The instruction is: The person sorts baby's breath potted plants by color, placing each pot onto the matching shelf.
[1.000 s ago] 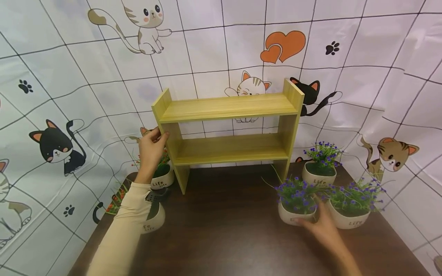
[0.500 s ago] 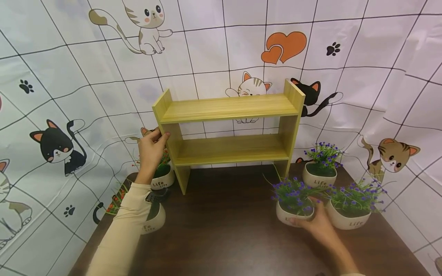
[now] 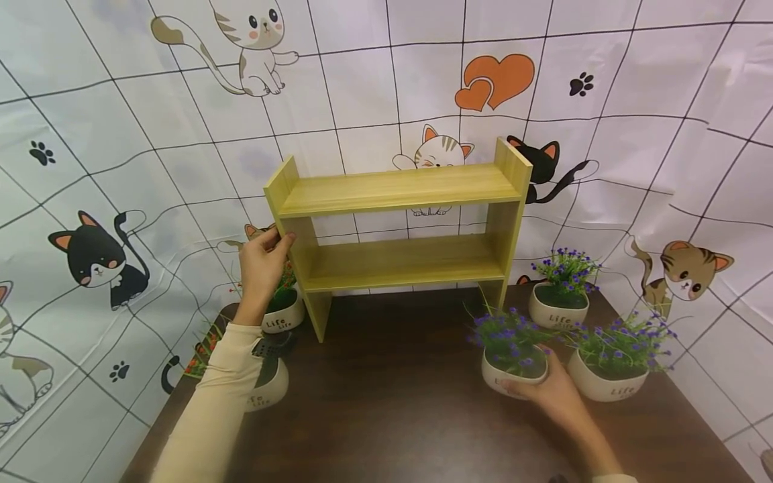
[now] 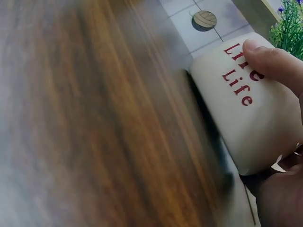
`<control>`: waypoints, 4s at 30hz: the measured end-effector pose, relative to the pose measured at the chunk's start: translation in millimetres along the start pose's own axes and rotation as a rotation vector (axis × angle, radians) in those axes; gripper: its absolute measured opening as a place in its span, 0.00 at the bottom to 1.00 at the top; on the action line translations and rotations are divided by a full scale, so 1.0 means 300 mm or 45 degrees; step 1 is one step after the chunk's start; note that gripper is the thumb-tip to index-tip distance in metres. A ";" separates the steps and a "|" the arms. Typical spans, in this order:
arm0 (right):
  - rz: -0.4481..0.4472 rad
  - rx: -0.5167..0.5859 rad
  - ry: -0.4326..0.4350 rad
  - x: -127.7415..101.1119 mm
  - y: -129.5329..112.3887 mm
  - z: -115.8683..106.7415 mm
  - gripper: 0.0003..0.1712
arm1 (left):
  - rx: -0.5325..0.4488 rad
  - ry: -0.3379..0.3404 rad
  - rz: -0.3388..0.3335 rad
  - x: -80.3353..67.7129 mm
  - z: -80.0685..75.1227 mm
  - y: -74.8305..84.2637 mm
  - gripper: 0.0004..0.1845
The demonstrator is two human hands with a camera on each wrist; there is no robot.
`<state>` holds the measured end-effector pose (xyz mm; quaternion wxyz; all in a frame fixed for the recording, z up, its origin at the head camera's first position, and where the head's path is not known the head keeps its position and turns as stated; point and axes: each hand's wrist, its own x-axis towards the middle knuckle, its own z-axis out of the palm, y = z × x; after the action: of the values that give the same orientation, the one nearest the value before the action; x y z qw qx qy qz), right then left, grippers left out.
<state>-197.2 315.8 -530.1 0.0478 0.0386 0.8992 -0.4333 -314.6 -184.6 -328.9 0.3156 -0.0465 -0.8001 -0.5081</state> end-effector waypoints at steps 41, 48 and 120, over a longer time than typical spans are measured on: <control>-0.511 0.065 0.065 0.087 -0.473 0.080 0.57 | 0.057 0.041 -0.024 -0.005 0.010 -0.010 0.14; -0.556 0.157 -0.012 0.102 -0.540 0.106 0.48 | 0.055 0.043 -0.018 -0.007 0.010 -0.012 0.15; -0.627 0.152 -0.095 0.384 -0.946 0.336 0.65 | 0.061 0.025 -0.013 -0.016 0.007 -0.018 0.16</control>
<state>-337.7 63.8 -386.2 -0.0285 -0.1949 0.8519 -0.4853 -313.9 -184.3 -336.5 0.3218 -0.0298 -0.8092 -0.4907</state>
